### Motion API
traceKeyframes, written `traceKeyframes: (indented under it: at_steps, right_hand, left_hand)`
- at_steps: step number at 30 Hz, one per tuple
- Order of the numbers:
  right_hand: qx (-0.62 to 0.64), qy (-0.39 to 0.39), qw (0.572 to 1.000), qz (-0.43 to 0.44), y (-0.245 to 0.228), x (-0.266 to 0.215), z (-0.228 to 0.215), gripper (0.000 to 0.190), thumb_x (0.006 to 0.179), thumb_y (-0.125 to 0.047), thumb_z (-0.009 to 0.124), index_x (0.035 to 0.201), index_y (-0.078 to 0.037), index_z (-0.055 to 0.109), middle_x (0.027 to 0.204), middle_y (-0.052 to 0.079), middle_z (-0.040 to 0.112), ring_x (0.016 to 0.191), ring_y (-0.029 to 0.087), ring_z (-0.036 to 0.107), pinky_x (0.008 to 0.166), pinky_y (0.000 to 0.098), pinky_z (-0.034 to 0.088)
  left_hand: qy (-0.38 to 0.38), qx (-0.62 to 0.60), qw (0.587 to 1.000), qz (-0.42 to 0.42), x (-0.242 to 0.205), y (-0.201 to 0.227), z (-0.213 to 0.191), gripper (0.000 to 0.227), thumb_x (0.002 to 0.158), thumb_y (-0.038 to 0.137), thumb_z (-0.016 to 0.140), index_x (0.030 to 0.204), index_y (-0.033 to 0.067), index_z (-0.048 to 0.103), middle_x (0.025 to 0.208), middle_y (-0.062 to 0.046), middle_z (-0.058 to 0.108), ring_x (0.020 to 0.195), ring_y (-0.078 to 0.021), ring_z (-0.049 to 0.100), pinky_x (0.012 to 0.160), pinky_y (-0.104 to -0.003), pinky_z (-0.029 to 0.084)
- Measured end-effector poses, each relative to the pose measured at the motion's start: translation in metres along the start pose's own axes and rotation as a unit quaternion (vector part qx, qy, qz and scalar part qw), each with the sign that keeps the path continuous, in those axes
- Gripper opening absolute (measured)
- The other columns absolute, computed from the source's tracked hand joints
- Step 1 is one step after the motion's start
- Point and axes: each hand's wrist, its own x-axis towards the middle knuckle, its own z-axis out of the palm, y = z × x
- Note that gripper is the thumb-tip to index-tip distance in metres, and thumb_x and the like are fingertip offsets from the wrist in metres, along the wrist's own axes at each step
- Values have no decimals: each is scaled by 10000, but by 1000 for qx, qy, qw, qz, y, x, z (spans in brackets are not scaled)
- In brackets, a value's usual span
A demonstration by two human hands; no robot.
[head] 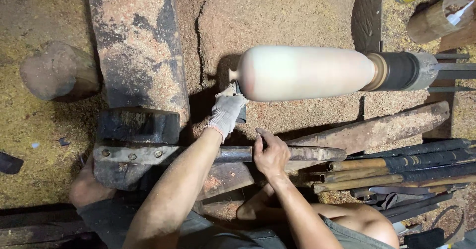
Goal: The person shapes a spinning wooden bottle-shaped blank mounted on a lathe, holding a chisel against the rotating wood to smooth and form its surface. They then sand the body by hand with an abrasive block and work the neck area near the chuck before the clip ends.
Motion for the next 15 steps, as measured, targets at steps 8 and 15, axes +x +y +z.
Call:
traceKeyframes:
  at_steps: [8,15]
  right_hand:
    - [-3,-31,999,40,0,1,2,295,917,-245,641,1170,-168,770,1095,116,785,961,297,748,902,433,557]
    - [-13,-38,998,40,0,2,1,306,910,-240,646,1178,-165,771,1113,126,779,986,309,740,916,441,550]
  left_hand:
    - [-14,112,990,87,49,-28,7,246,895,300,610,921,59,652,756,-56,615,678,-123,618,713,-302,527]
    - [15,31,999,27,28,-15,4,225,839,237,674,905,27,628,744,-74,605,651,-145,590,674,-329,546]
